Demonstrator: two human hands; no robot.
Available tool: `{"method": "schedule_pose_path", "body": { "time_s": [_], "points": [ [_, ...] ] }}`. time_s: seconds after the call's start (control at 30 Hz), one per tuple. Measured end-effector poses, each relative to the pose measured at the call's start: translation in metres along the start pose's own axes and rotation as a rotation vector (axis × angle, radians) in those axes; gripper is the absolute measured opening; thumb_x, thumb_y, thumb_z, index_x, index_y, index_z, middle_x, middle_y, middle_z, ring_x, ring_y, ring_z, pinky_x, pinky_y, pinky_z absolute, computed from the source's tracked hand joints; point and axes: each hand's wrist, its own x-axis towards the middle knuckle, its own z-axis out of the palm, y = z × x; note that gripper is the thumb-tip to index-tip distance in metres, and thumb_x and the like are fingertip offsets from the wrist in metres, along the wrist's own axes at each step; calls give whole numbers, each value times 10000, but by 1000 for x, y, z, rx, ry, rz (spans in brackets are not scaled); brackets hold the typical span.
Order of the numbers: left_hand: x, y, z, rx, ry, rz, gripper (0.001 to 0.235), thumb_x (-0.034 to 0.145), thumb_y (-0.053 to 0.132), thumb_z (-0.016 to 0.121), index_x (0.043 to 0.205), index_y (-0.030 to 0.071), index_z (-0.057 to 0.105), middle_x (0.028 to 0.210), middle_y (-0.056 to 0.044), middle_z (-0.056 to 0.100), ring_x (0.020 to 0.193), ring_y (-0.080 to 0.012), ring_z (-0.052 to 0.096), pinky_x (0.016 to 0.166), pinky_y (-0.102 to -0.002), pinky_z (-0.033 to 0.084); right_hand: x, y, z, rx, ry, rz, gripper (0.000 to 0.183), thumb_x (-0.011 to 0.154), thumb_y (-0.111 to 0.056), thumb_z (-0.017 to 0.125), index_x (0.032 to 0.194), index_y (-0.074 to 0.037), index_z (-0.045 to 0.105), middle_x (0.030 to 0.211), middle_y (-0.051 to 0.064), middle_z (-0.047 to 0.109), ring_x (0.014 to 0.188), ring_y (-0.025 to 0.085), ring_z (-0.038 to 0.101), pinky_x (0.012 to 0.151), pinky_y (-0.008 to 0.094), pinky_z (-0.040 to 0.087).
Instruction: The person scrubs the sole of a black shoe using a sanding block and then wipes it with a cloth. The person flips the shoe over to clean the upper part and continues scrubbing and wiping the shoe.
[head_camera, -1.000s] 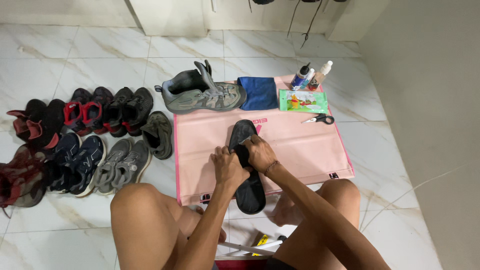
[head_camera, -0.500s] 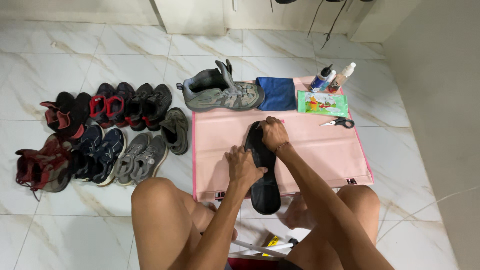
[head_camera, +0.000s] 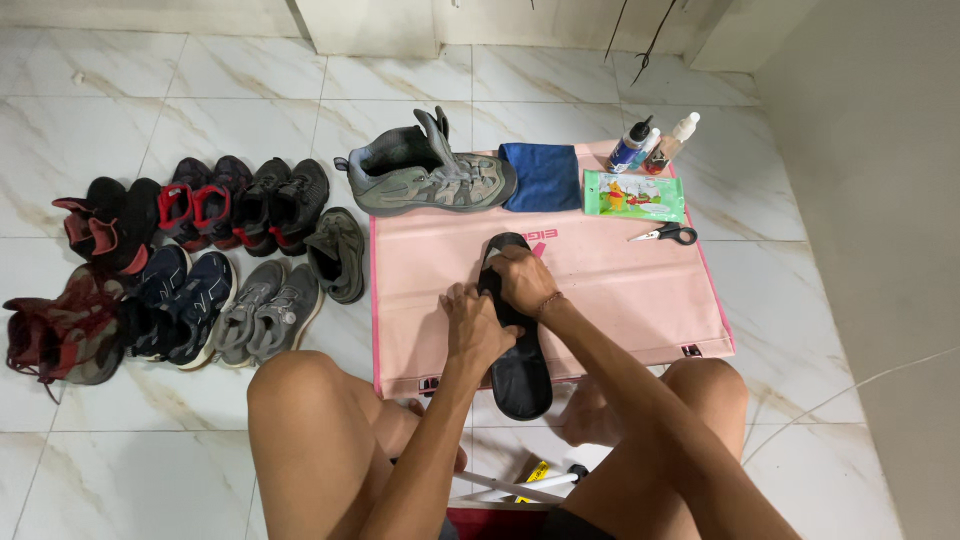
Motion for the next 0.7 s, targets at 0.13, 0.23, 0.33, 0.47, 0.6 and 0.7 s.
{"method": "schedule_pose_path", "body": {
  "time_s": [0.13,0.23,0.33,0.47,0.6,0.7],
  "points": [
    [1,-6,3,-17,0,25,952,860,548,849,1561,-49,610,1597,-288,566,1556,-468,420,1307,-701,249,21,44,10,-166,38,-78,179,840,-78,679,959,-159,785,919,58,710,926,290,762,866,415,648],
    [3,-5,1,-6,12,1,949,835,572,840,1553,-12,628,1569,-247,595,1525,-435,447,1308,-683,264,22,23,4,-102,94,106,147,893,-89,643,941,-130,776,907,94,695,911,344,758,825,467,645],
    [0,-3,-4,0,17,23,842,872,472,830,1521,-35,657,1543,-276,604,1518,-453,435,1296,-702,261,5,-7,-14,23,2,50,140,969,-174,669,1010,-213,797,927,40,685,953,284,754,869,409,652],
    [-9,-7,-3,-5,-1,44,955,908,610,806,1590,-24,596,1590,-274,562,1546,-459,409,1327,-693,253,12,34,-6,-74,-33,19,138,958,-134,673,986,-203,789,887,30,675,931,284,751,839,417,659],
    [-4,-19,16,-22,79,112,855,959,554,787,1577,-12,619,1598,-273,519,1571,-488,343,1330,-725,233,5,-17,-20,-52,-40,-104,195,938,-106,658,976,-238,797,884,35,690,952,267,750,864,387,653],
    [3,-24,33,-7,85,126,886,966,629,746,1595,19,609,1623,-275,481,1600,-504,294,1337,-746,196,7,3,-26,-27,-40,-154,232,970,-65,614,988,-184,812,906,39,703,992,267,753,910,379,642]
  ]
}}
